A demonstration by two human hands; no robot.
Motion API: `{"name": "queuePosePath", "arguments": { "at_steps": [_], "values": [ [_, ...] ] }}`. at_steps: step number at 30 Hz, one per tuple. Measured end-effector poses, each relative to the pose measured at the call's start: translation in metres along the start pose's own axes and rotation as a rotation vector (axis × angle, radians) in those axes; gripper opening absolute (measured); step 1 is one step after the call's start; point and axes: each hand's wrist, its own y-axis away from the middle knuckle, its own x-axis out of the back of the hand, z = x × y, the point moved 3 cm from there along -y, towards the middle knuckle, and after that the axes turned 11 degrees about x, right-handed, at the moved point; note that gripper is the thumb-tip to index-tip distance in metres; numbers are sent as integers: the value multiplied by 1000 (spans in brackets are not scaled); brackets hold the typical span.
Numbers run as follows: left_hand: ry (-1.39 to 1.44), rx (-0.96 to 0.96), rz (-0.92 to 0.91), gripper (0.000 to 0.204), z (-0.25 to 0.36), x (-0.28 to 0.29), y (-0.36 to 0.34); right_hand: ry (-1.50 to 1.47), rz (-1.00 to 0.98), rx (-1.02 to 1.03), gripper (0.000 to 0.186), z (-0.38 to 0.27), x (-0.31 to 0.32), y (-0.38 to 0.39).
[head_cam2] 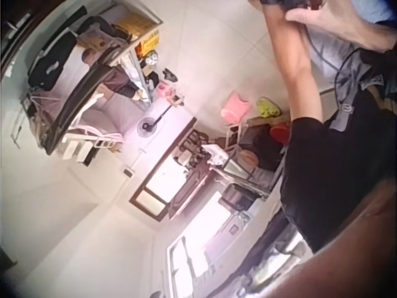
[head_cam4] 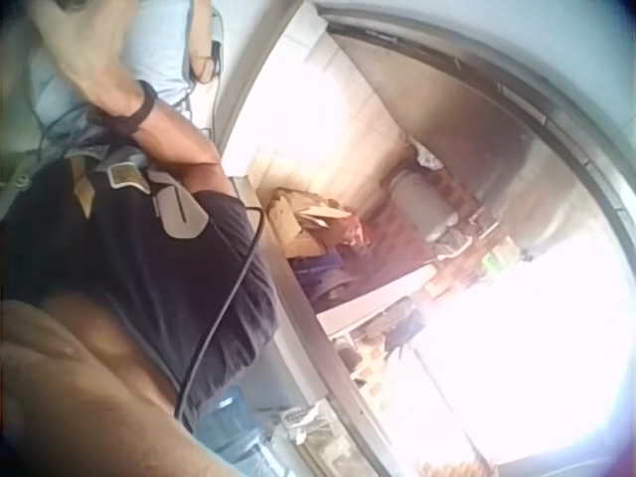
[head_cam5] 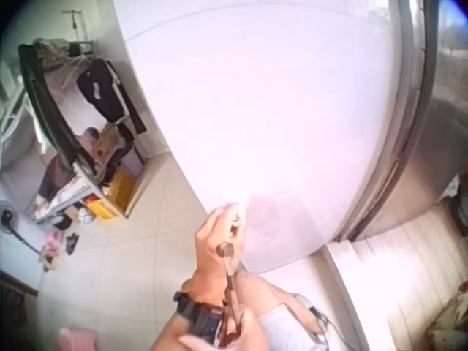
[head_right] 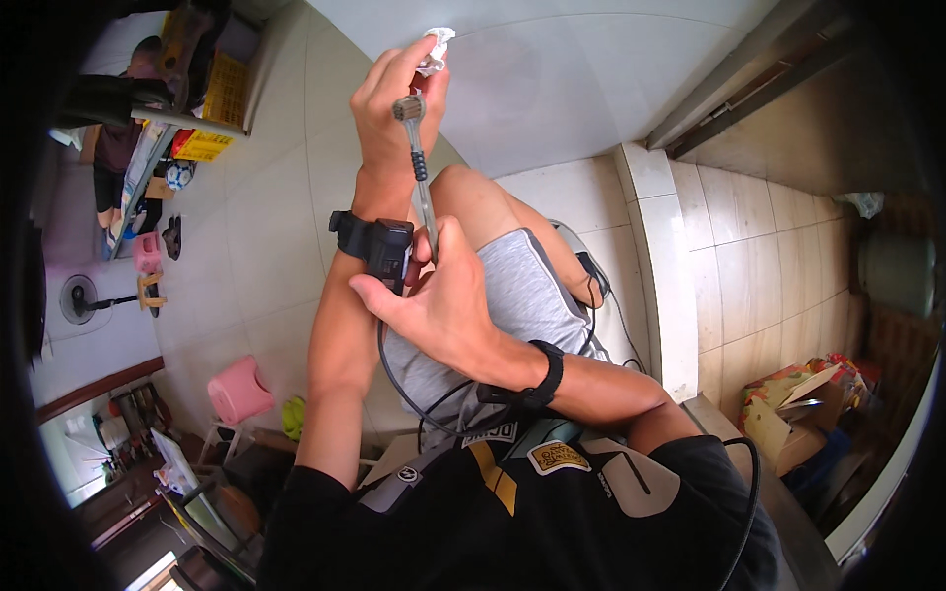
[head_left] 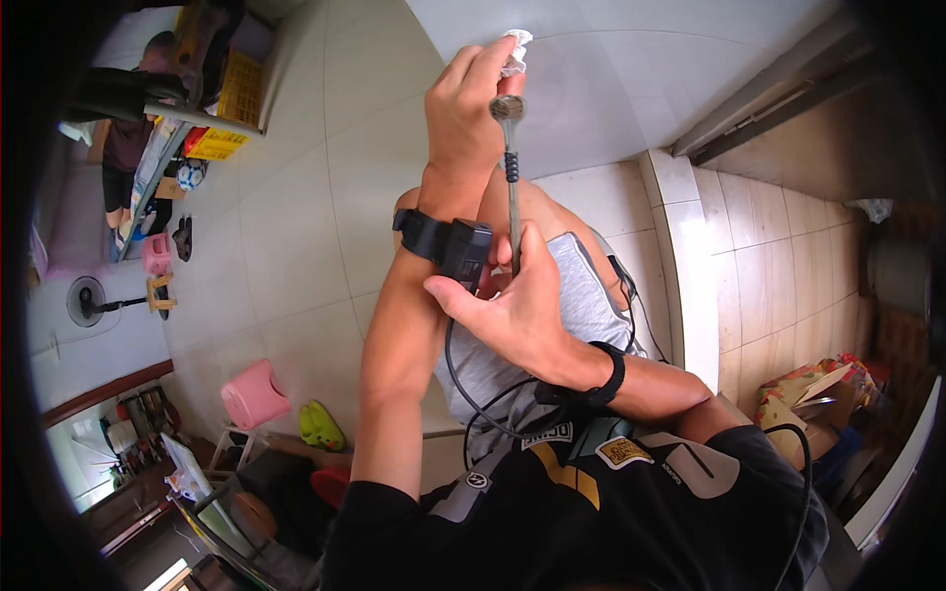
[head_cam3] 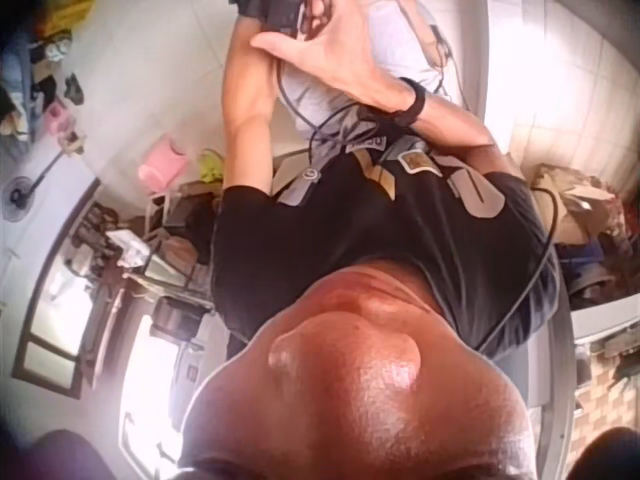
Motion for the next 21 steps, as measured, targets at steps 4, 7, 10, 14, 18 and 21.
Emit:
{"name": "queuePosePath", "arguments": {
  "at_steps": [4, 7, 10, 14, 18, 21],
  "values": [
    [111, 43, 37, 26, -3, 7, -6, -72, 51, 38, 57, 7, 2, 5],
    [247, 182, 28, 24, 1, 11, -8, -30, 21, 32, 55, 7, 6, 9],
    [487, 410, 4, 23, 8, 13, -10, -21, 13, 98, 54, 2, 7, 11],
    [663, 542, -8, 26, 21, 19, -14, -39, 14, 141, 52, 1, 9, 16],
    [730, 613, -44, 27, 25, 21, -10, 31, -10, 181, 51, -3, 11, 17],
    [770, 662, -23, 28, 20, 19, -7, -88, 38, 157, 50, 2, 11, 16]
  ]
}}
